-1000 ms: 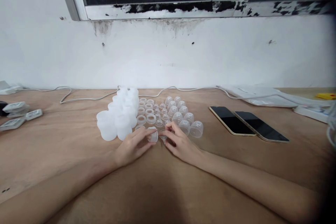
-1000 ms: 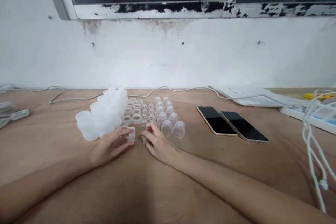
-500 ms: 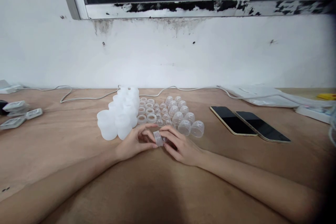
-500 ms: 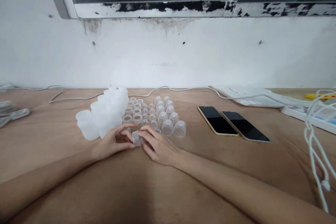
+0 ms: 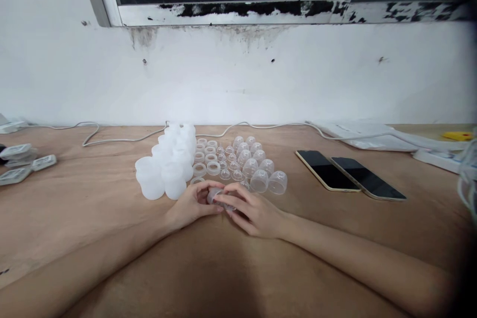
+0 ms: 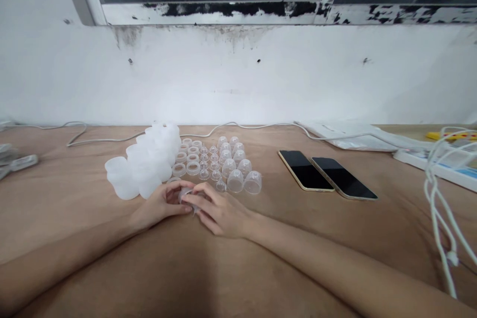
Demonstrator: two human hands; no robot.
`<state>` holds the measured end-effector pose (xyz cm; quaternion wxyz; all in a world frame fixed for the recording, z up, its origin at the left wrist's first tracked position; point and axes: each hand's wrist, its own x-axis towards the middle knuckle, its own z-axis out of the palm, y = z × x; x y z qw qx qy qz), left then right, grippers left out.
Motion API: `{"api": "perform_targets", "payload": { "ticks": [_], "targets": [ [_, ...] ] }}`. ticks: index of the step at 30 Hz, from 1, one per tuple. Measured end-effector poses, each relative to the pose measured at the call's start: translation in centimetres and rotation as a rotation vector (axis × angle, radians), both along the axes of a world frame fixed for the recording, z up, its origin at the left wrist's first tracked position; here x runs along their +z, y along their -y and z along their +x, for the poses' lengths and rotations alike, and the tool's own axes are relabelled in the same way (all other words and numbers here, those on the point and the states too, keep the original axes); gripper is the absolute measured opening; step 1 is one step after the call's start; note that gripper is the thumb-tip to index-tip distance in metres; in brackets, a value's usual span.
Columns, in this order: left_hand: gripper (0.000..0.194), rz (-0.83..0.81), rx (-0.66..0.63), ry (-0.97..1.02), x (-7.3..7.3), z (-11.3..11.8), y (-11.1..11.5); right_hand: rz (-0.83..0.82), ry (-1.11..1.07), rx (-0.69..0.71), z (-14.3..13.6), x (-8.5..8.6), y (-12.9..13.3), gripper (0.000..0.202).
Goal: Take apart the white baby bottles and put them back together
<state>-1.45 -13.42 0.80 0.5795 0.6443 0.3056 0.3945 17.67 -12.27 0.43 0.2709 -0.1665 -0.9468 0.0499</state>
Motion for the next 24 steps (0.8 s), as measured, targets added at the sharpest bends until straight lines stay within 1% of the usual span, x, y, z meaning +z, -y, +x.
{"api": "perform_targets", "payload": {
  "ticks": [3,6,8,11,12,14,16,18,20,24],
  "targets": [
    [0.031,0.040,0.040,-0.021,-0.14,0.03,-0.18,0.038,-0.017,0.022,-0.11,0.01,0.07,0.041],
    [0.028,0.113,0.099,-0.023,-0.24,0.06,-0.25,0.010,-0.087,-0.005,-0.16,0.04,-0.04,0.034],
    [0.032,0.133,0.078,0.009,-0.30,0.12,-0.23,-0.031,-0.116,-0.037,-0.19,0.06,-0.16,0.029],
    [0.046,0.059,-0.046,0.074,-0.38,0.20,-0.11,-0.084,-0.157,-0.076,-0.24,0.14,-0.19,0.024],
    [0.049,0.032,-0.066,0.080,-0.38,0.21,-0.06,-0.088,-0.169,-0.079,-0.25,0.19,-0.14,0.024],
    [0.048,0.009,-0.051,0.061,-0.35,0.16,0.05,-0.075,-0.187,-0.072,-0.28,0.31,0.04,0.028],
    [0.043,0.001,-0.035,0.019,-0.27,0.06,0.16,-0.046,-0.222,-0.071,-0.29,0.44,0.22,0.031],
    [0.040,-0.021,-0.044,-0.015,-0.16,-0.03,0.30,-0.027,-0.270,-0.090,-0.25,0.55,0.30,0.033],
    [0.039,-0.054,-0.046,-0.032,-0.04,-0.07,0.44,-0.030,-0.314,-0.141,-0.17,0.60,0.24,0.033],
    [0.037,-0.093,-0.008,-0.024,0.14,0.10,0.64,-0.090,-0.350,-0.261,-0.02,0.61,-0.06,0.032]
  ]
}}
